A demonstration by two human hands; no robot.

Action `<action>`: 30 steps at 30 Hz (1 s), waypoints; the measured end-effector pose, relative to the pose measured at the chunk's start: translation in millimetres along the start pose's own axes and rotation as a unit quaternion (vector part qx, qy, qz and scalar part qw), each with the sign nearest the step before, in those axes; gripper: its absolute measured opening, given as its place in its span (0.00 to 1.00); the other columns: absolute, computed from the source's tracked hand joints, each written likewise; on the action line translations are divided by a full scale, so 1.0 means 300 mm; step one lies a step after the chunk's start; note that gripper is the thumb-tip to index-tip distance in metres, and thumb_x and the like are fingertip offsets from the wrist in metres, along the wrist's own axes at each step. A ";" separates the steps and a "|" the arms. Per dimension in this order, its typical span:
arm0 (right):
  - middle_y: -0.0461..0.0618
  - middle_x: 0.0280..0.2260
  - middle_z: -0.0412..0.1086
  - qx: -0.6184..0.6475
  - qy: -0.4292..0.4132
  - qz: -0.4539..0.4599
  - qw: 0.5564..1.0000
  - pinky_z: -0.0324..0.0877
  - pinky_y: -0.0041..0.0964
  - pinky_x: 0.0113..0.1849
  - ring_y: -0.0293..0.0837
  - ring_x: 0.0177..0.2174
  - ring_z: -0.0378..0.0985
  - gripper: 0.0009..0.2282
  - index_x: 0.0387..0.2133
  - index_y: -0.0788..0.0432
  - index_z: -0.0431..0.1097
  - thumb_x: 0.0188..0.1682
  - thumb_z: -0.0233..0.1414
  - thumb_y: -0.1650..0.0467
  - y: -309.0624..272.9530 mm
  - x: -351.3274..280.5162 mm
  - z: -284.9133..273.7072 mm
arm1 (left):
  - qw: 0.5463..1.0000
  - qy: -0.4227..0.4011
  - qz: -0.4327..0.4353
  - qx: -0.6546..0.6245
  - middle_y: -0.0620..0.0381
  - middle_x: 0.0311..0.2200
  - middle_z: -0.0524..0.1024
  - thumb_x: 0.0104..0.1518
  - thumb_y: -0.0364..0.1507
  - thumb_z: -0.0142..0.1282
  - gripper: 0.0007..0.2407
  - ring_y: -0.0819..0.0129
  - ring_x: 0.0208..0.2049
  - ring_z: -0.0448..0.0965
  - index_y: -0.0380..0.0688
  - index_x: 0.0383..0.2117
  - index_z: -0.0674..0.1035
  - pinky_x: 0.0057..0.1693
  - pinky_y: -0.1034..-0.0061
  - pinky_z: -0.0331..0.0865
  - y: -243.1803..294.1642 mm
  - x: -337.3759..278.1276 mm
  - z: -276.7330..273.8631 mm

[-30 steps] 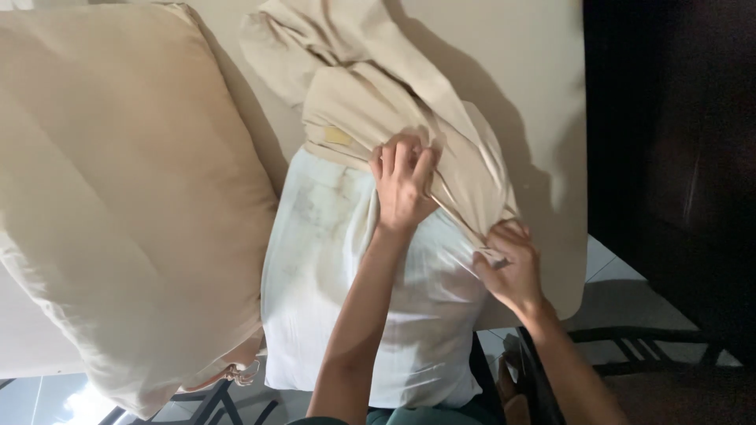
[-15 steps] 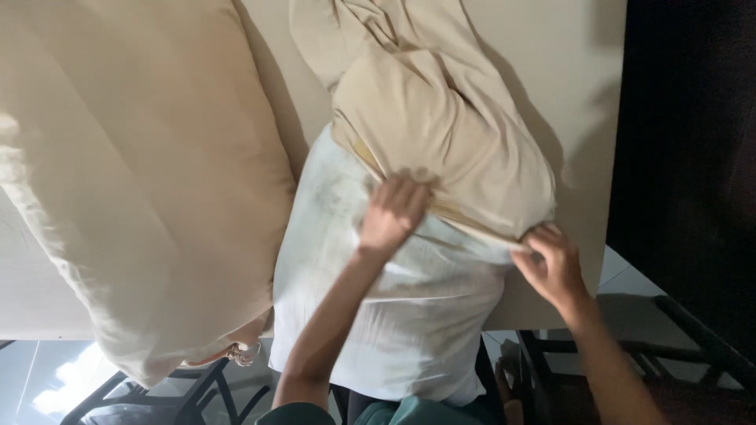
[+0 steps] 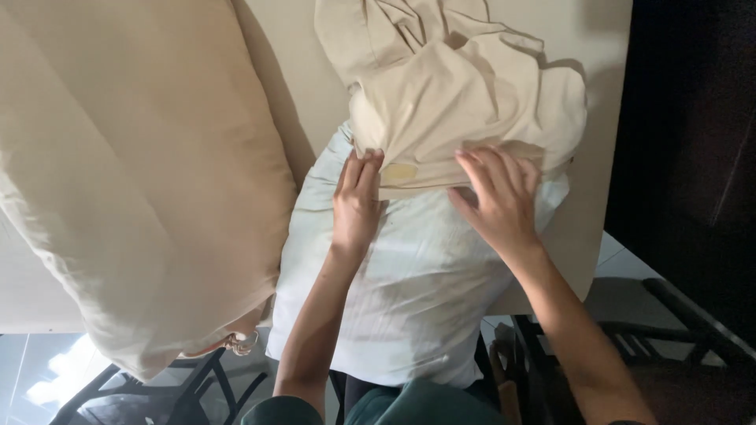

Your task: The person picks up a beige pillowcase from the floor and unfolds it. They then insert a white pillow into the pillowcase, pulling the fabric over the pillow and adjusting the corners to fit it properly.

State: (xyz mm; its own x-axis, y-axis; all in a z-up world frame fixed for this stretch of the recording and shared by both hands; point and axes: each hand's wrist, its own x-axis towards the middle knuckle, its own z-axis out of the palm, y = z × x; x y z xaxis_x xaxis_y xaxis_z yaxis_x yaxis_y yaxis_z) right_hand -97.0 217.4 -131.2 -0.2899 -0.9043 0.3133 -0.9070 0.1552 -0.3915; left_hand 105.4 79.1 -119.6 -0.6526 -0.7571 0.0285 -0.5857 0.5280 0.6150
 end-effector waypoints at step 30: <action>0.41 0.24 0.75 0.386 -0.156 0.093 0.905 0.67 0.39 0.38 0.44 0.29 0.78 0.03 0.29 0.49 0.78 0.49 0.59 0.66 -0.263 -0.014 -0.030 | 0.894 -0.051 -0.327 -0.301 0.61 0.18 0.75 0.59 0.41 0.64 0.12 0.73 0.22 0.71 0.54 0.21 0.81 0.37 0.77 0.69 -0.195 0.118 -0.050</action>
State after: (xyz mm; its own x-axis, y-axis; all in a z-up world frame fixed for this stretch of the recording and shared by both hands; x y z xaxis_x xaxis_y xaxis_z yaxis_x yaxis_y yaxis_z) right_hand -26.9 212.6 -93.6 -0.2063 -0.9779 -0.0325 -0.3337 0.1015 -0.9372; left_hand 123.8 15.6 -142.8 -0.3227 -0.7734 -0.5456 -0.5136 -0.3412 0.7873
